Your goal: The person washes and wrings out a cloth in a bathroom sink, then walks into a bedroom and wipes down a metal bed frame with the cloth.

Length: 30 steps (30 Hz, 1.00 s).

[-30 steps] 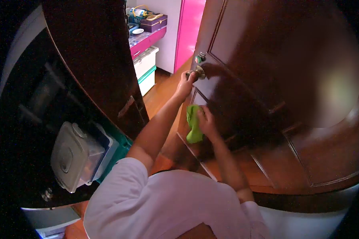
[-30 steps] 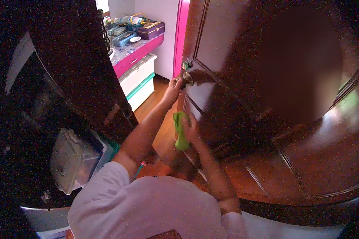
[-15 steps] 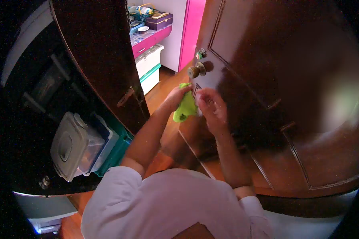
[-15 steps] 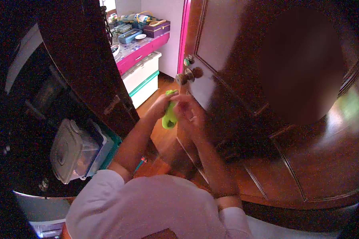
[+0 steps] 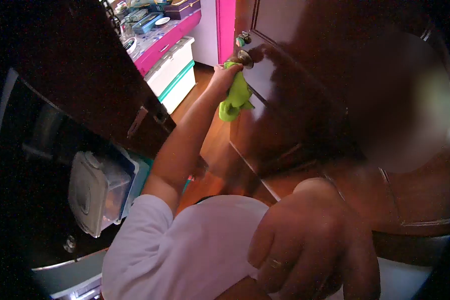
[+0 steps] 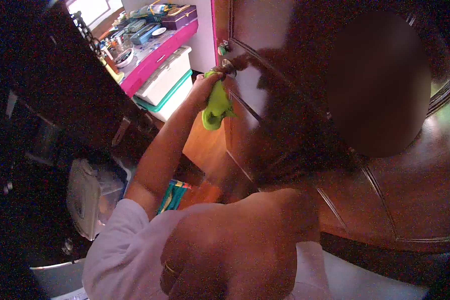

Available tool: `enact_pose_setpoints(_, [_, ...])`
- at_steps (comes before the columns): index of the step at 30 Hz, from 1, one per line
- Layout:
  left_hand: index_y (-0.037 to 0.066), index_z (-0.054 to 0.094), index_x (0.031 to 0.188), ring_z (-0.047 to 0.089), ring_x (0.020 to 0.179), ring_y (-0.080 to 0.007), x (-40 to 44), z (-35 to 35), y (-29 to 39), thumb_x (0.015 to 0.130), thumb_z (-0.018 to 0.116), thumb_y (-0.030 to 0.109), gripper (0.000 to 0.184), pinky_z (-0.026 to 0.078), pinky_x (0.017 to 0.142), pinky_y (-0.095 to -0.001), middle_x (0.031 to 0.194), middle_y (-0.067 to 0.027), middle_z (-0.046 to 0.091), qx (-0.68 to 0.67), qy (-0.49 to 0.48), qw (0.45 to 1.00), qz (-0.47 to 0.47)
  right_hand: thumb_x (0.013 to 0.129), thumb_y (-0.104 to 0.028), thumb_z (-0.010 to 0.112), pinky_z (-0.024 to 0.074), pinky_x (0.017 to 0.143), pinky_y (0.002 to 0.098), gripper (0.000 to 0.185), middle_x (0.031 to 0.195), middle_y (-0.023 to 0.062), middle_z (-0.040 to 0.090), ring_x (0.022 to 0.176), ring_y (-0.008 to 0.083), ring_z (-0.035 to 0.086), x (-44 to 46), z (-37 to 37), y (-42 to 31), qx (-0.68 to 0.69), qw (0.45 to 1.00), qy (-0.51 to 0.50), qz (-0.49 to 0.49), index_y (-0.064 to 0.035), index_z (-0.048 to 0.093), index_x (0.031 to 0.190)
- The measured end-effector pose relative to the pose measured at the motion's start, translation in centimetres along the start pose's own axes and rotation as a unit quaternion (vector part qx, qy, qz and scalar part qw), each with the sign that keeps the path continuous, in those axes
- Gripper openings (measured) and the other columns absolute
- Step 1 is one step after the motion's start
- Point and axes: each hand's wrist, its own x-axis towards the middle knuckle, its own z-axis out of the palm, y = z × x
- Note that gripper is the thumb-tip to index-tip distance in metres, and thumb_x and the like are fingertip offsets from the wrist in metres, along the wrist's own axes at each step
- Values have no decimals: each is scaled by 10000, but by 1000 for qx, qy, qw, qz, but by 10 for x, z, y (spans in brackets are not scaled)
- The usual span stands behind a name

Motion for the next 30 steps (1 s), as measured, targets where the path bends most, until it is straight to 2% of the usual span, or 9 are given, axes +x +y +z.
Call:
enact_pose_setpoints(4, [-5, 303, 1066, 576, 649, -206, 26, -10, -13, 739, 671, 212, 538, 507, 522, -352, 835, -133, 509, -1, -20, 1000, -1, 763, 8, 521, 233, 305, 191, 293, 495, 66, 434, 324, 53, 352, -3, -2, 11, -10, 996, 85, 33, -153, 592, 997])
enact_pose_setpoints(8, [4, 290, 1090, 576, 705, -207, 39, -17, -14, 727, 691, 225, 583, 508, 568, -340, 893, -137, 499, 33, -61, 997, -18, 869, -148, 431, 338, 439, 280, 133, 657, 156, 516, 503, 205, 465, -14, -65, 19, 21, 982, -114, 151, -239, 529, 865])
enact_pose_setpoints(12, [-4, 242, 1082, 573, 633, -215, 73, -27, -32, 721, 693, 224, 621, 500, 516, -336, 852, -154, 494, 21, -144, 989, 0, 817, -72, 463, 268, 384, 254, 155, 586, 116, 471, 433, 144, 416, -29, -96, 54, -39, 994, -65, 80, -183, 562, 858])
enact_pose_setpoints(16, [34, 412, 1083, 566, 598, -166, 122, -32, -57, 755, 664, 228, 457, 500, 503, -298, 800, -73, 537, 38, -235, 971, -8, 733, 10, 492, 178, 331, 197, 374, 500, 34, 425, 339, 48, 331, -46, -116, 88, -107, 994, 1, 28, -190, 578, 1036])
enact_pose_setpoints(19, [48, 524, 929, 547, 604, -131, 143, -33, -56, 793, 624, 265, 275, 466, 511, -276, 739, -32, 542, 83, -312, 946, -19, 815, -86, 464, 251, 380, 255, 108, 566, 98, 456, 429, 129, 402, -69, -172, 91, -43, 991, -62, 110, -160, 543, 808])
enact_pose_setpoints(22, [42, 570, 897, 553, 711, -138, 160, -29, -45, 783, 617, 297, 283, 469, 628, -295, 817, -53, 589, 198, -332, 922, -28, 820, -92, 528, 369, 518, 242, 64, 744, 75, 518, 591, 116, 478, -121, -209, 74, -177, 882, 248, 359, -30, 538, 825])
enact_pose_setpoints(24, [28, 582, 933, 555, 757, -136, 207, -29, -67, 796, 591, 306, 310, 459, 678, -290, 855, -58, 597, 192, -366, 910, 31, 806, -49, 563, 420, 672, 206, 242, 881, 6, 542, 754, 73, 501, -135, -272, 83, -431, 814, 249, 301, -11, 545, 1044])
enact_pose_setpoints(26, [16, 589, 939, 558, 783, -130, 210, -32, -60, 800, 570, 350, 362, 450, 700, -285, 874, -58, 603, 171, -377, 906, 83, 800, -62, 573, 415, 710, 227, 253, 855, 21, 505, 786, 92, 491, -155, -319, 96, -498, 739, 355, 283, -26, 523, 1046])
enact_pose_setpoints(30, [13, 590, 919, 555, 744, -117, 258, -22, -60, 814, 568, 366, 369, 456, 660, -284, 840, -47, 601, 192, -369, 910, 2, 790, -101, 588, 401, 761, 245, 326, 865, 45, 466, 847, 118, 470, -207, -396, 98, -690, 555, 407, 225, -34, 489, 1094])
